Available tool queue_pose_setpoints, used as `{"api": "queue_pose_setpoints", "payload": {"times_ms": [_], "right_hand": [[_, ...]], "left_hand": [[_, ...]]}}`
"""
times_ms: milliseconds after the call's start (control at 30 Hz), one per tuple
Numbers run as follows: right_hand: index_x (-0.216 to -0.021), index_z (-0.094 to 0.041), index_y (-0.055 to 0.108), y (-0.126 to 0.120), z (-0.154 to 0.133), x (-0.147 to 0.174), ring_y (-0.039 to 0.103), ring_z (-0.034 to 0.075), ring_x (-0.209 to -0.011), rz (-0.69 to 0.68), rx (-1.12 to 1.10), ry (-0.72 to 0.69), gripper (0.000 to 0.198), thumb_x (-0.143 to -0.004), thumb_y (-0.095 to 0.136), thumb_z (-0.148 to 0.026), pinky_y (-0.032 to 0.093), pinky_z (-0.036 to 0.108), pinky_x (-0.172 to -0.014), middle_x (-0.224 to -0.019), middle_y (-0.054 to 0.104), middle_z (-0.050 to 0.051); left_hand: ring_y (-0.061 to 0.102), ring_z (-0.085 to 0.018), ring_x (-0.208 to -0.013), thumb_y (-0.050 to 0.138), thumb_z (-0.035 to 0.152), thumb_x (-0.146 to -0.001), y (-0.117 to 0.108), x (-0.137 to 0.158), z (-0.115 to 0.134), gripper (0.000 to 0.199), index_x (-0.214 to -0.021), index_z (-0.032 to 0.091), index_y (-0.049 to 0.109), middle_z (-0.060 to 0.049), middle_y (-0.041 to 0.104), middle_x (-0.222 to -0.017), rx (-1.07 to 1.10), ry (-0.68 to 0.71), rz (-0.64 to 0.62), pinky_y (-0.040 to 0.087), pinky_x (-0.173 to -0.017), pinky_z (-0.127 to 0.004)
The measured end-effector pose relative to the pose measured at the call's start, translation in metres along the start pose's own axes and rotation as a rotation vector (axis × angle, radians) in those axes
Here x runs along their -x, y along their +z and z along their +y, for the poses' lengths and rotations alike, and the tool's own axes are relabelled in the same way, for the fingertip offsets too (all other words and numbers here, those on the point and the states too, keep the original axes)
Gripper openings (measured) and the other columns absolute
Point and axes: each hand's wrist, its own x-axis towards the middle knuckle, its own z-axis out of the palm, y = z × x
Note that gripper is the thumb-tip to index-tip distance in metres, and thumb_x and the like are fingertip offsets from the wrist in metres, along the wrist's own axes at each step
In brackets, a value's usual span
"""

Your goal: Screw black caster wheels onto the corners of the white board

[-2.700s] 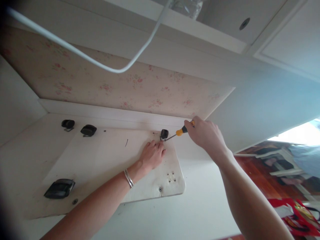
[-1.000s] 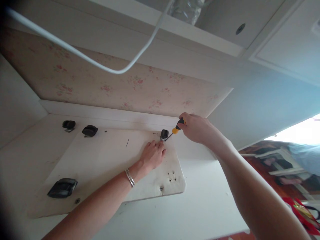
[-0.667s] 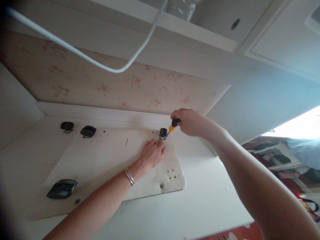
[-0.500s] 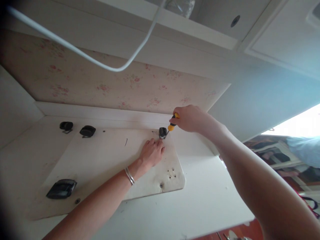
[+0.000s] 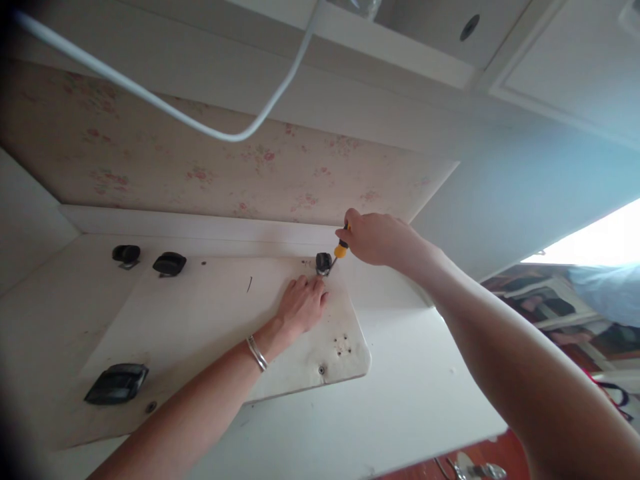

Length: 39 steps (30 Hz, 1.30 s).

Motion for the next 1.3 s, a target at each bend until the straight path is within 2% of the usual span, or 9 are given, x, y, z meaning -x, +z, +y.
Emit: {"api": "queue_pose_setpoints", "payload": {"times_ms": [300,533,1300], "right_hand": [[-0.113,-0.018,0.057,0.003,0.01,-0.004,0.066,0.033,-0.086,0.011,-0.02,0.071,0.047,-0.095,0.028,-0.051,0.043,0.039,-0.067,-0.094,0.071,0.017],[-0.114,-0.017,0.057,0.002,0.01,-0.002,0.065,0.033,-0.084,0.051,-0.016,0.062,0.047,-0.096,0.029,-0.05,0.043,0.039,-0.067,-0.095,0.071,0.018],[-0.112,-0.017,0.054,0.004,-0.001,0.001,0.066,0.036,-0.09,0.02,-0.015,0.071,0.044,-0.096,0.028,-0.049,0.043,0.041,-0.069,-0.102,0.07,0.02]], "left_hand": [[0.054,-0.027,-0.101,0.041,0.033,-0.099,-0.001,-0.001,0.0,0.026,-0.104,0.017,0.06,-0.011,0.066,-0.108,0.007,-0.013,-0.008,0.041,-0.085,-0.042],[0.055,-0.027,-0.1,0.042,0.033,-0.098,0.0,-0.002,0.0,0.026,-0.106,0.016,0.061,-0.011,0.067,-0.106,0.006,-0.013,-0.008,0.041,-0.084,-0.042],[0.054,-0.026,-0.099,0.041,0.033,-0.098,0.001,-0.001,-0.001,0.026,-0.107,0.017,0.06,-0.011,0.067,-0.108,0.006,-0.009,0.002,0.041,-0.084,-0.043]]}}
